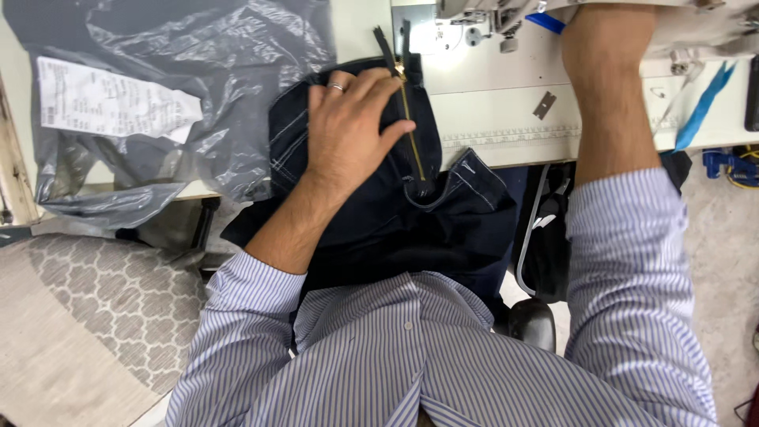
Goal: The person replaces a zipper on a pair of dark blue jeans using an industrial sewing machine. They position the new zipper tape along the fabric fly, sew it into place along the edge, and use scissors to trim the excess tape and thread.
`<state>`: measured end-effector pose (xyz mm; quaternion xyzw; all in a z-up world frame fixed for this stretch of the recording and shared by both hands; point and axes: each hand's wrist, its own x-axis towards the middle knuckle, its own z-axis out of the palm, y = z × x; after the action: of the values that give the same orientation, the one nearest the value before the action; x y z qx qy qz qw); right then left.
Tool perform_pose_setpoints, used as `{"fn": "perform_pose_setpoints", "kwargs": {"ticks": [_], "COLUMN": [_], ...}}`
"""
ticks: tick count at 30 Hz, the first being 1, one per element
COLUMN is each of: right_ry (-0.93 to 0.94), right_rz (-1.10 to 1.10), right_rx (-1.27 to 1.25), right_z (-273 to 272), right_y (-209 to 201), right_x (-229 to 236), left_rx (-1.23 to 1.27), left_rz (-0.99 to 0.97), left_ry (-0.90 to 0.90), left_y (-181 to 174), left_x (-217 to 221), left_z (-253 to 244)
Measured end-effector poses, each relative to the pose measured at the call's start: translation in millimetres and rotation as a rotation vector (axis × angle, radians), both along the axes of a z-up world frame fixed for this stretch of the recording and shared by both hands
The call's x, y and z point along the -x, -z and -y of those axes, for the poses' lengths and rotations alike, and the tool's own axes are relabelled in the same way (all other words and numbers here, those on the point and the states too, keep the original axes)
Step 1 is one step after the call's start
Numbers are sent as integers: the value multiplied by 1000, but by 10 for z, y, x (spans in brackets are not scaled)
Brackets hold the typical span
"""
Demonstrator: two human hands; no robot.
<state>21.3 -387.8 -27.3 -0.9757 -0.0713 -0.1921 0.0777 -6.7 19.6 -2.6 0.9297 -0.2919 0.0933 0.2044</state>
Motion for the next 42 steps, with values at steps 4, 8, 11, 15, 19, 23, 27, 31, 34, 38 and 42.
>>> {"fn": "perform_pose_setpoints", "kwargs": {"ticks": [4, 8, 11, 15, 19, 23, 27, 31, 34, 38, 42], "right_ry": [-24, -185, -215, -368, -386, -388, -411, -425, -432, -443, -419], "right_rz": [13, -99, -164, -172, -185, -158, -135, -157, -146, -150, -152], "right_rx": [29, -433, -666, -681, -548, -458, -365, -292, -222, -155, -86], "right_z": [-704, -1381, -1760, -2022, -2097, -2152, -2156, -2193, -2182, -2143, -2116], "right_y": [-326, -515, -542, -594, -532, -547, -520, -568, -516, -483, -578], "right_x": [345, 686, 764, 618, 493, 443, 417, 415, 406, 423, 465], "left_rx": [24, 31, -21, -59, -46, -40, -47, -44, -44, -47, -53], "left_rz": [-69, -97, -177, -168, -163, -114, -173, -206, -201, -195, -189], "left_ry": [77, 60, 81, 62, 39, 30, 37, 39, 28, 30, 35], "left_y": [-13, -22, -14, -15, -31, -2, 14, 1, 6, 23, 18], "left_x": [68, 46, 29, 16, 19, 12, 5, 2, -4, 1, 2], "left_z": [-22, -26, -33, -14, -16, -21, -18, -13, -6, -5, -12]}}
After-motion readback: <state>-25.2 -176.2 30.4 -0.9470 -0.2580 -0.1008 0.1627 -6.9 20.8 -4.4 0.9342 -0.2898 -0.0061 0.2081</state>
